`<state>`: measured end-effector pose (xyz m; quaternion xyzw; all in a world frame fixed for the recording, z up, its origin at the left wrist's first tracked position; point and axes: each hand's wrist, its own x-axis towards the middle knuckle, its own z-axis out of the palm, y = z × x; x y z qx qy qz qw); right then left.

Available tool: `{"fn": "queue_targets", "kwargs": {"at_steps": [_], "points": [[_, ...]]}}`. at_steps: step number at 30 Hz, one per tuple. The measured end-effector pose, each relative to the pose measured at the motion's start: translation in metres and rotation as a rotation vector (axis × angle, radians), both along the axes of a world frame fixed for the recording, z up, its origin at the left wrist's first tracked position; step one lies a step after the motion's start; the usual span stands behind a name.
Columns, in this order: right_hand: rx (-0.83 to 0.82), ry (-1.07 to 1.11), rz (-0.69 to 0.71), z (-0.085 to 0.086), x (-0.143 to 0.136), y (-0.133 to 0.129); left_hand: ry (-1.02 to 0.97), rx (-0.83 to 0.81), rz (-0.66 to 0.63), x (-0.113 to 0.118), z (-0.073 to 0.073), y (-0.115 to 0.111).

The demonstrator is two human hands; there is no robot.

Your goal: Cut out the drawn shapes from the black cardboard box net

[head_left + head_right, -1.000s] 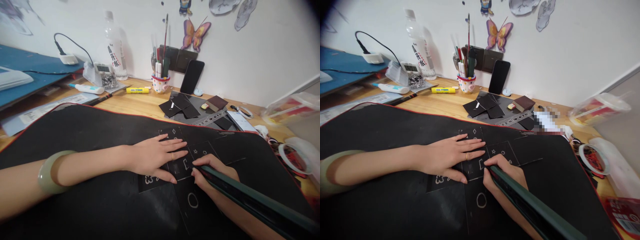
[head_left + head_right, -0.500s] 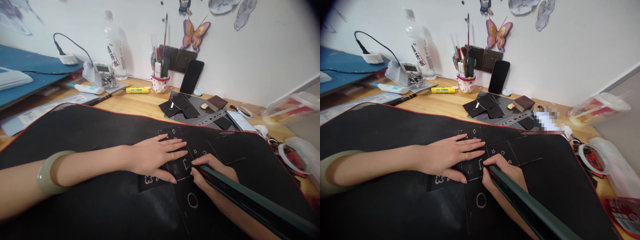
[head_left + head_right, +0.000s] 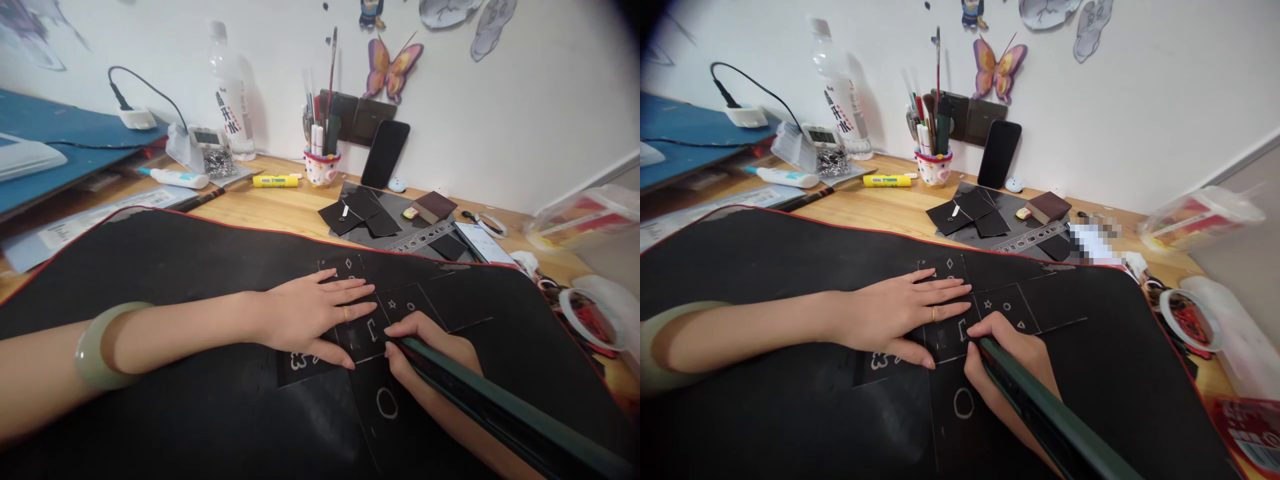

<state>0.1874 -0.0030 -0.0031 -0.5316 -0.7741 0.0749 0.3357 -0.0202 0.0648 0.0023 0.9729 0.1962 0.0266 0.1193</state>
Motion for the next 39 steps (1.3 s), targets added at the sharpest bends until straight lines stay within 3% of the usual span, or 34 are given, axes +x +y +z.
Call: {"fn": "queue_targets", "kwargs": {"at_steps": [3,9,39], "points": [[-0.049,0.016,0.072,0.0032,0.0026,0.0013,-0.021,0.004,-0.001,-0.0003,-0.0005,0.0002],[-0.125,-0.008,0.045,0.0083,0.0011,-0.0003,-0.037,-0.009,-0.004,-0.0004,-0.0009,0.0000],[-0.038,-0.083,0.126,0.0074,0.0060,0.0003,-0.044,-0.025,-0.004,-0.0002,-0.0002,0.0003]]}}
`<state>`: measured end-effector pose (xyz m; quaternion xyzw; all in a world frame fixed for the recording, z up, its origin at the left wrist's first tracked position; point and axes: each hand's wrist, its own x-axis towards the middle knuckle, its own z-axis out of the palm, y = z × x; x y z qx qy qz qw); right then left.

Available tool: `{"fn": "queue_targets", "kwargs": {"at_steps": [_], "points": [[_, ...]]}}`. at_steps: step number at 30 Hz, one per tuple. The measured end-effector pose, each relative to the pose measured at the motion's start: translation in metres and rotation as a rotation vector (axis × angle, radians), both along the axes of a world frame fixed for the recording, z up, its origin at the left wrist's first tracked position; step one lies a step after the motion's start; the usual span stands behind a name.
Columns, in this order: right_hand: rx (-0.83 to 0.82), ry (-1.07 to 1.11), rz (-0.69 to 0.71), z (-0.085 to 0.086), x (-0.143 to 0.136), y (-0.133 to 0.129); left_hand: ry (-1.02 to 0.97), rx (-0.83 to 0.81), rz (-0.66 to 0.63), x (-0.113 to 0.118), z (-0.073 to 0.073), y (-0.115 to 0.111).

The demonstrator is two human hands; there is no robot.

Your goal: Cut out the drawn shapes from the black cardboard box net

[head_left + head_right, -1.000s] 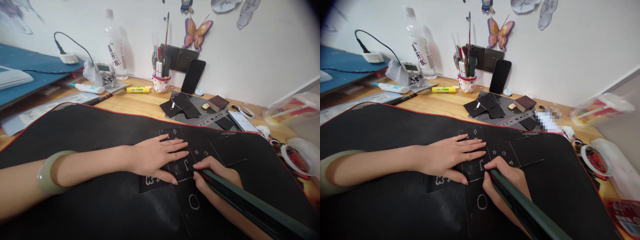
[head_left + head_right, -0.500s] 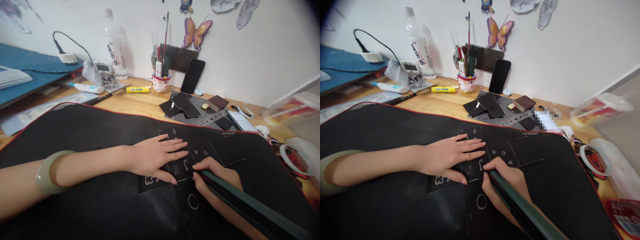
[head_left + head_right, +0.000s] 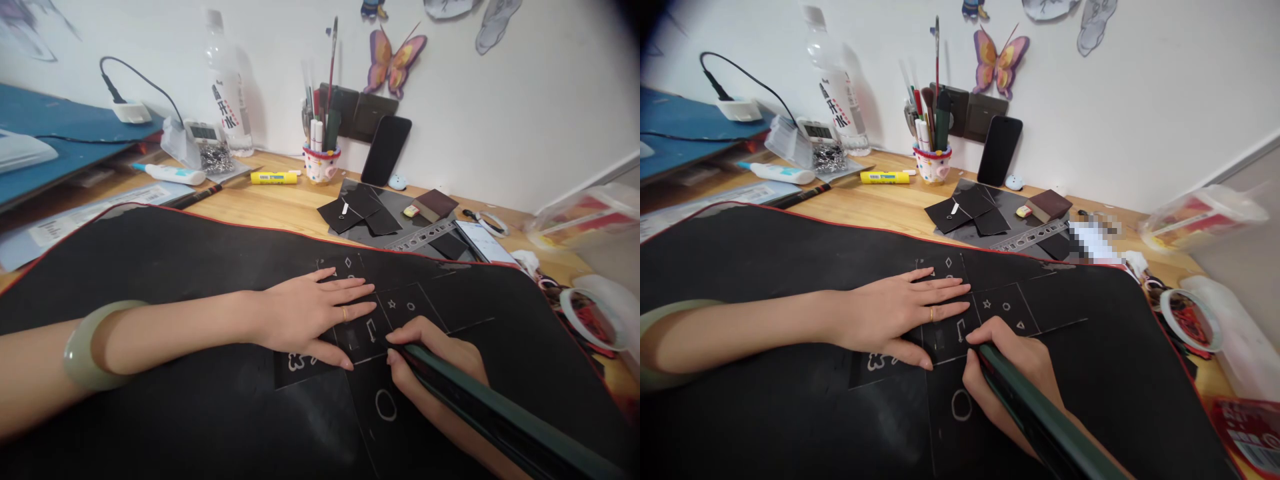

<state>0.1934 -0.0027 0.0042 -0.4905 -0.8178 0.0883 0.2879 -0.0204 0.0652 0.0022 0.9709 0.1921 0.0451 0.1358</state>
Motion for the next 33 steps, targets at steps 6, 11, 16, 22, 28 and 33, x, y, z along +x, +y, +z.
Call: {"fn": "queue_targets", "kwargs": {"at_steps": [6,11,16,22,28,33], "points": [[-0.022,0.018,0.016,0.0006,0.0010,-0.0033,0.017,-0.012,0.003,-0.0001,0.0013,0.0000],[-0.065,0.038,-0.049,0.0019,0.0004,-0.0056,0.004,-0.008,0.000,0.0000,0.0015,0.0004],[-0.122,0.075,-0.116,0.0052,-0.0012,-0.0021,0.004,0.001,-0.005,0.0000,0.0008,0.0003],[-0.186,0.070,-0.105,0.0043,-0.0025,-0.0008,0.026,0.010,0.000,0.0002,0.0007,-0.0002],[-0.193,0.072,-0.093,0.0041,-0.0024,-0.0029,0.025,0.007,0.004,-0.0002,0.0003,0.0000],[-0.162,0.055,-0.080,0.0026,-0.0025,-0.0030,0.024,-0.001,0.003,-0.0005,0.0006,0.0001]]}}
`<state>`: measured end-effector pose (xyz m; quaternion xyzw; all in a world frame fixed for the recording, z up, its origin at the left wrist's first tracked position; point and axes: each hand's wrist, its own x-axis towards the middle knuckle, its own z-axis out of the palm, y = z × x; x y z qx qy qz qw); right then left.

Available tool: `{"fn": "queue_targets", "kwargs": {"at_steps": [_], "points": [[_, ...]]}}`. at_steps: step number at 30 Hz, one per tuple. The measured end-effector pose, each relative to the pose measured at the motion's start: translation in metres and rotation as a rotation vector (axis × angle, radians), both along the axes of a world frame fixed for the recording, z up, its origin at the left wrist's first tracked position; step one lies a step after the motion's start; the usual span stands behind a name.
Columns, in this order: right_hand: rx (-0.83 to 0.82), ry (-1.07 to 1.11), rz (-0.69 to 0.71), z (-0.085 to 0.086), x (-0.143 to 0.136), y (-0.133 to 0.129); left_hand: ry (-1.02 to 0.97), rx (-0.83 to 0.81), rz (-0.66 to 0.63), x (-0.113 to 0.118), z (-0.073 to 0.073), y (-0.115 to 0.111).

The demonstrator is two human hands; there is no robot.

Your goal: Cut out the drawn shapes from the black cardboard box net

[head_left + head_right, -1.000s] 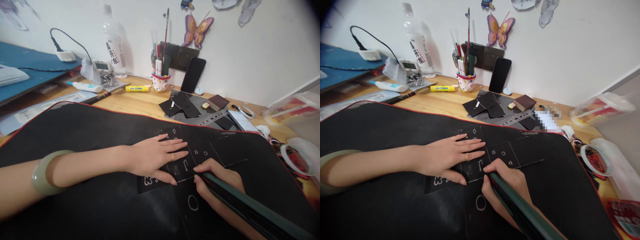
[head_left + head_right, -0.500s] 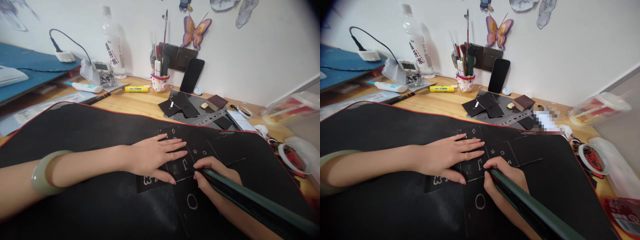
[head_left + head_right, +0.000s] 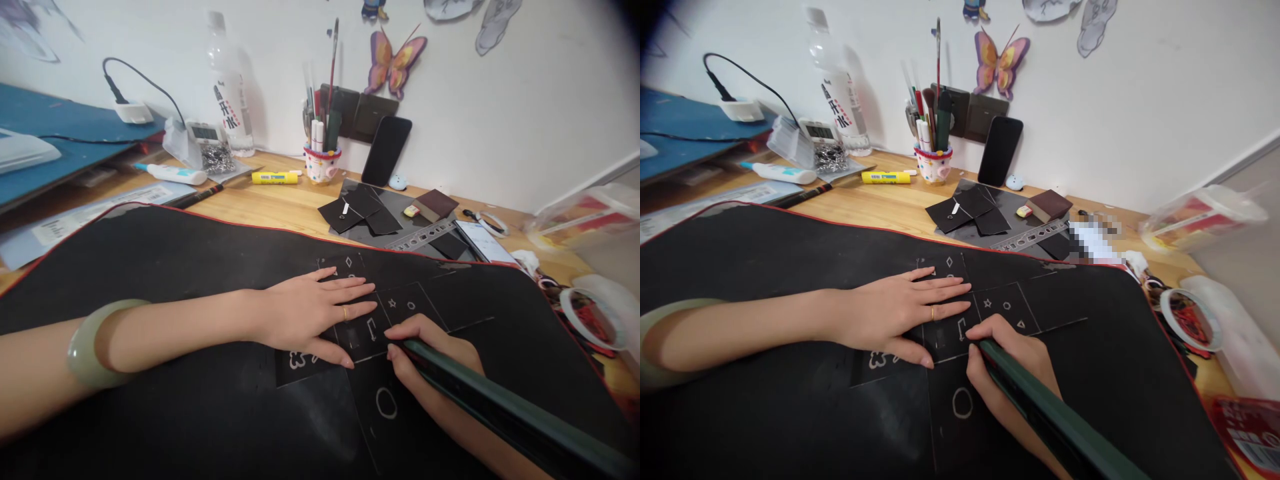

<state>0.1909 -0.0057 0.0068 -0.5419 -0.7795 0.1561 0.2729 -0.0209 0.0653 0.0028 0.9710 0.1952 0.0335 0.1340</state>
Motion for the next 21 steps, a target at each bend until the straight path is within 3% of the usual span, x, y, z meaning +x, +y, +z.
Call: {"fn": "queue_targets", "kwargs": {"at_steps": [21], "points": [[0.109,-0.050,0.124,-0.0019,0.0041,0.0006,0.003,0.004,0.005,0.0004,-0.0006,-0.0008]]}}
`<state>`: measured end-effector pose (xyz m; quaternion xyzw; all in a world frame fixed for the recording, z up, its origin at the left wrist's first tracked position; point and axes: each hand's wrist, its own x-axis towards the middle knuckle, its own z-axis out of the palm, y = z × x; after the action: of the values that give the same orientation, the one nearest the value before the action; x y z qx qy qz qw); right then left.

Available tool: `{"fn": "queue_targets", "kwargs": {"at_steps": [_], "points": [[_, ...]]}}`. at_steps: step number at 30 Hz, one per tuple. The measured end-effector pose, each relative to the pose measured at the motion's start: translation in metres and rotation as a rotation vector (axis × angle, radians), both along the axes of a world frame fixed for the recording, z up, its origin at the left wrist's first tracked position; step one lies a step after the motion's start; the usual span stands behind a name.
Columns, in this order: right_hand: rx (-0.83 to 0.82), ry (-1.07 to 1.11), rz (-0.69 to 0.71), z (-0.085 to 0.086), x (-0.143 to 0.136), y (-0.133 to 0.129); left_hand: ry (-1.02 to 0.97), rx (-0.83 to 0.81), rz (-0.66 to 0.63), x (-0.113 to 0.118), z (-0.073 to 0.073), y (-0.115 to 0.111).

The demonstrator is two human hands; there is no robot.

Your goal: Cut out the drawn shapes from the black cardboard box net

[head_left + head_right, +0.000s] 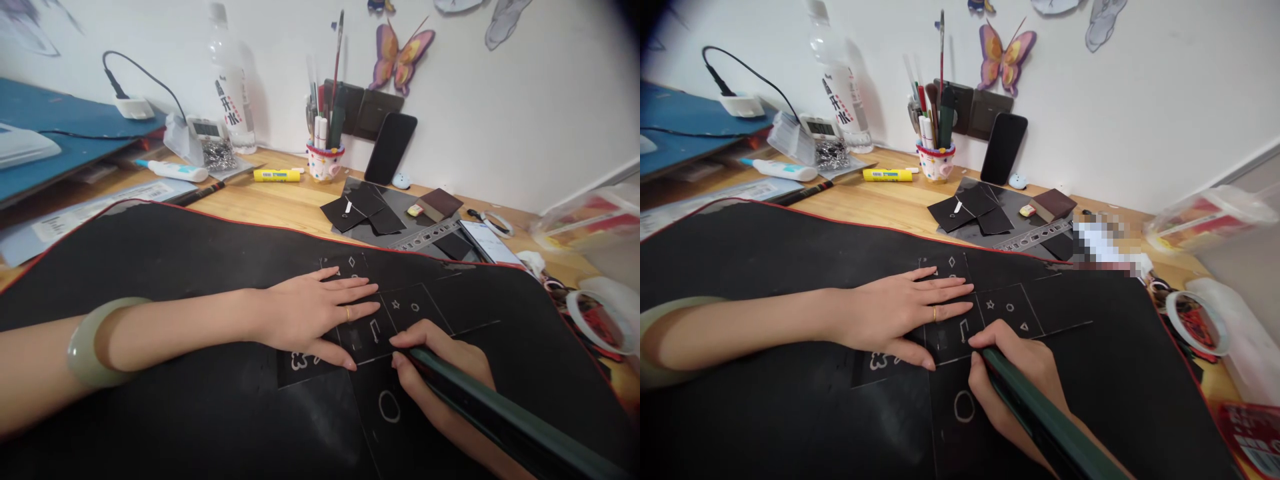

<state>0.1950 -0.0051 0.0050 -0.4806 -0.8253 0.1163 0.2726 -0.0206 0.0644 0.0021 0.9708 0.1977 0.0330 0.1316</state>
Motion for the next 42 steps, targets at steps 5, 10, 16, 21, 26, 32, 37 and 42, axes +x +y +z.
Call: {"fn": "queue_targets", "kwargs": {"at_steps": [5,10,16,21,26,32,37,42], "points": [[-0.001,-0.001,0.005,0.001,0.000,0.001,-0.021,-0.003,0.000,0.000,-0.001,0.000],[-0.062,0.029,-0.028,0.001,-0.001,0.000,-0.026,-0.003,0.000,0.000,-0.001,0.000],[-0.432,0.489,-0.260,-0.001,0.006,0.010,-0.049,-0.035,-0.013,-0.001,0.001,0.000],[-0.532,1.056,-0.406,0.002,0.013,0.027,-0.086,-0.186,0.031,-0.003,0.006,0.001],[-0.543,1.057,-0.395,0.006,0.011,0.029,-0.297,-0.191,0.319,0.003,0.008,0.012],[-0.496,0.996,-0.354,0.007,0.011,0.026,-0.123,-0.144,0.265,0.027,0.020,0.038],[-0.392,0.949,-0.354,0.008,0.020,0.026,0.074,-0.136,0.268,0.037,0.035,0.049],[-0.286,0.918,-0.360,0.011,0.029,0.027,0.209,-0.131,0.378,0.024,0.042,0.044]]}}
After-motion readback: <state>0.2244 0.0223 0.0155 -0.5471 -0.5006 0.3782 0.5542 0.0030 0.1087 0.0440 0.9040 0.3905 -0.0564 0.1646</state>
